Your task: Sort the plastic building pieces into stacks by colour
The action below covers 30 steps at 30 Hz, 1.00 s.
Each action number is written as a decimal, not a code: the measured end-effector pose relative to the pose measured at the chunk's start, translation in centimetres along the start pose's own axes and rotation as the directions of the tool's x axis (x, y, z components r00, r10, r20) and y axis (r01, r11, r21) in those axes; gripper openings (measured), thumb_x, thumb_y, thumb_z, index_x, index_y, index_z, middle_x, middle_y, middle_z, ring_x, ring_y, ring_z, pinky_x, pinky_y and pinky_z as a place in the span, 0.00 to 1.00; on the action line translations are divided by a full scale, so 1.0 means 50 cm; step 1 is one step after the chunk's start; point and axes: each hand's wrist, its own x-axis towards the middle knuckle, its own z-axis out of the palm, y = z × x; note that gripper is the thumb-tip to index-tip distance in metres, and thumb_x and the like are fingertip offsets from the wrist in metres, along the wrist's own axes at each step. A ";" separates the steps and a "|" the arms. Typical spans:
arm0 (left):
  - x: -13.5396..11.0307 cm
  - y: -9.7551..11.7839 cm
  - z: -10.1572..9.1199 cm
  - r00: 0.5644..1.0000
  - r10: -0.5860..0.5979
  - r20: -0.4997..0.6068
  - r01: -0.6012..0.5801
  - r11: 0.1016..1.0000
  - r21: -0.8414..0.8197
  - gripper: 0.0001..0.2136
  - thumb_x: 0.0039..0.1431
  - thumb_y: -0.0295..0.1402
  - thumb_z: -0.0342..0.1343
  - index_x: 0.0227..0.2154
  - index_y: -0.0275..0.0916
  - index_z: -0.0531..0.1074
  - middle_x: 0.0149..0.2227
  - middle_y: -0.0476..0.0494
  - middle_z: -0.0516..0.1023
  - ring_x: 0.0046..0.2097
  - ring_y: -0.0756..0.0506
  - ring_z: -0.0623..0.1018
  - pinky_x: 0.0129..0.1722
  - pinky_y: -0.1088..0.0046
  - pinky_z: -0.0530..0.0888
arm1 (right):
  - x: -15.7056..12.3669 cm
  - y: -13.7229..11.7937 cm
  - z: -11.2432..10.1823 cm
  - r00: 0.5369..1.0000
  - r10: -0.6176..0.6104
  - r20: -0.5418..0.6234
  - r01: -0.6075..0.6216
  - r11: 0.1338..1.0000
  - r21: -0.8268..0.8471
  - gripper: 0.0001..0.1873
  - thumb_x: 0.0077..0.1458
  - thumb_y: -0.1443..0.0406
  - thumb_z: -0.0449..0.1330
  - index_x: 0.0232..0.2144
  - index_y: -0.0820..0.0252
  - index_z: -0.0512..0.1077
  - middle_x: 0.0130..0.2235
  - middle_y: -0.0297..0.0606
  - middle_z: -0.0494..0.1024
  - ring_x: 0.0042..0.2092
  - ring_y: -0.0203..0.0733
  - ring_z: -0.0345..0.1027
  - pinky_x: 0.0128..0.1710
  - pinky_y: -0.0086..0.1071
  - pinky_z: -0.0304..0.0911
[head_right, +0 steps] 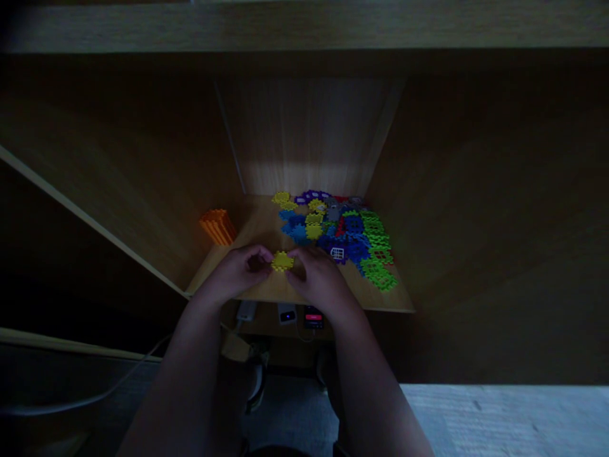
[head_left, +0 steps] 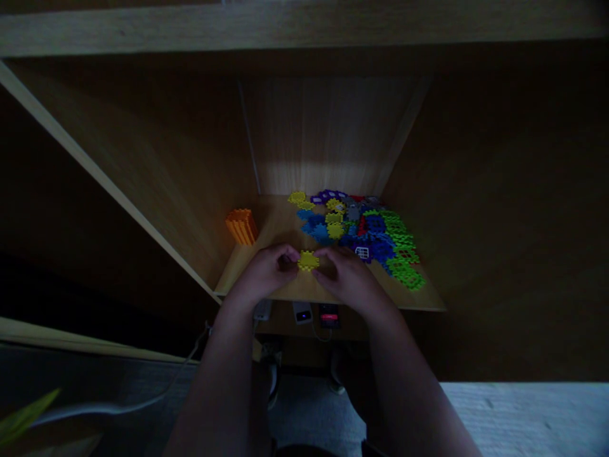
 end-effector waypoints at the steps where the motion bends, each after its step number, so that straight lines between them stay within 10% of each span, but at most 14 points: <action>1: 0.000 0.001 0.000 1.000 0.000 0.001 0.000 1.000 -0.003 0.07 0.57 0.27 0.62 0.39 0.40 0.78 0.38 0.48 0.83 0.39 0.47 0.80 0.43 0.71 0.76 | 0.000 0.000 0.000 1.000 0.001 0.002 -0.001 1.000 -0.003 0.14 0.63 0.65 0.69 0.50 0.52 0.75 0.52 0.41 0.84 0.54 0.53 0.77 0.56 0.47 0.71; 16: -0.001 0.007 -0.006 1.000 0.025 -0.019 -0.026 0.999 -0.028 0.10 0.58 0.26 0.57 0.42 0.40 0.78 0.39 0.47 0.83 0.39 0.47 0.80 0.41 0.71 0.75 | 0.004 -0.007 -0.012 0.995 -0.021 -0.100 0.016 0.999 -0.042 0.08 0.70 0.58 0.63 0.48 0.53 0.76 0.51 0.45 0.82 0.55 0.55 0.74 0.58 0.49 0.69; 30: -0.001 0.014 -0.003 0.998 0.001 -0.061 0.000 1.000 0.006 0.09 0.61 0.27 0.56 0.40 0.40 0.79 0.39 0.47 0.84 0.41 0.45 0.82 0.42 0.71 0.76 | 0.006 0.018 0.036 0.977 0.133 -0.168 -0.175 0.948 -0.265 0.17 0.70 0.58 0.60 0.57 0.55 0.76 0.65 0.50 0.77 0.73 0.70 0.58 0.71 0.76 0.46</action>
